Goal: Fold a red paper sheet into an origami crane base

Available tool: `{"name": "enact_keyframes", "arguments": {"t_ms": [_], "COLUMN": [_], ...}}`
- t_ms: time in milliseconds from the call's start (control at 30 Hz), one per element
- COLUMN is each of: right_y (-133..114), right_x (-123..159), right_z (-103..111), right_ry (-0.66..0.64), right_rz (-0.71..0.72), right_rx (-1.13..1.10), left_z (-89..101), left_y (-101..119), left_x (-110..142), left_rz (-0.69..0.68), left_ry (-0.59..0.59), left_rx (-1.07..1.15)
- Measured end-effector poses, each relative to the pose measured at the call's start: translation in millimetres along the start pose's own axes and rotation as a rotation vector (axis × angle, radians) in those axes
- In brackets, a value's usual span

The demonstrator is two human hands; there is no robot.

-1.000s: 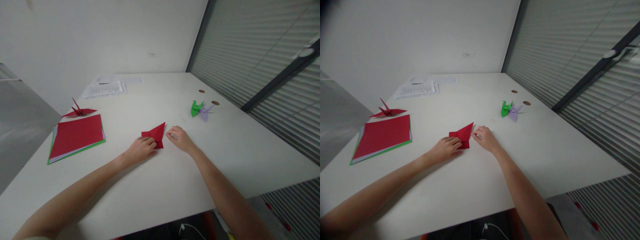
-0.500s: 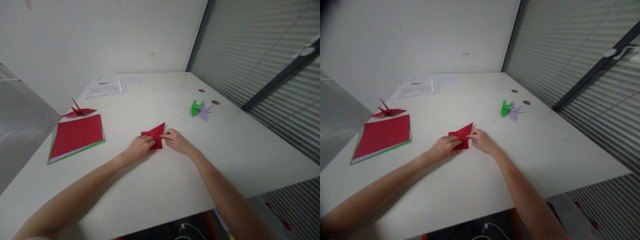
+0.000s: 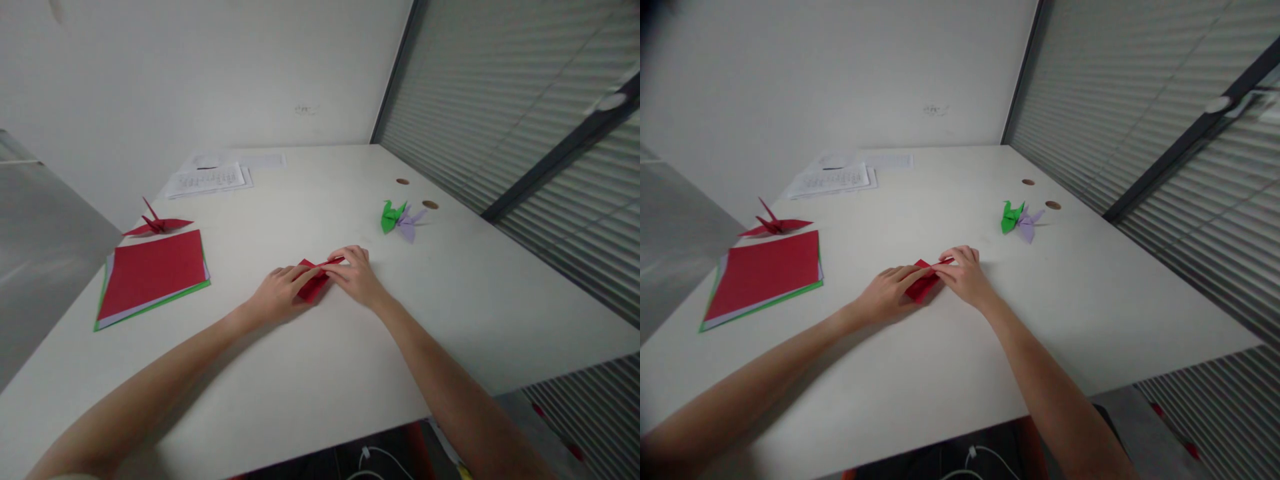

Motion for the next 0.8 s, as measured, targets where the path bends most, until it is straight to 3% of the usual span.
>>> {"name": "enact_keyframes", "arguments": {"t_ms": [167, 300, 367, 433, 533, 600, 700, 800], "right_y": [-5, 9, 19, 22, 20, 21, 24, 24], "right_x": [0, 1, -1, -2, 0, 3, 8, 11], "right_z": [11, 22, 16, 3, -10, -16, -26, -32], "right_ry": [0.168, 0.403, 0.350, 0.213, 0.133, 0.140, 0.102, 0.012], "right_rz": [-0.007, -0.169, -0.312, -0.457, -0.624, -0.694, -0.756, -0.713], "right_rx": [-0.032, -0.305, -0.625, -0.932, -1.144, -1.166, -1.132, -0.981], "left_z": [1.4, 3.4, -2.4, -10.1, -19.0, -22.4, -14.9, -1.6], "left_y": [-10, -28, -32, -31, -28, -31, -39, -24], "left_x": [1, 0, 0, -1, 0, 1, 4, 0], "left_rz": [0.079, 0.447, 0.634, 0.749, 0.809, 0.807, 0.717, 0.327], "left_ry": [0.075, 0.171, 0.171, 0.117, 0.015, -0.023, 0.085, 0.152], "left_rx": [0.079, 0.550, 0.902, 1.188, 1.344, 1.285, 0.877, 0.370]}}
Point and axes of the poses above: each hand's wrist, its own x-axis away from the middle knuckle, its own z-axis out of the back of the hand, y = z × x, the point moved 5 cm from there along -x, towards the middle knuckle, and after that the axes turned 14 degrees about -x, right-handed, at the moved point
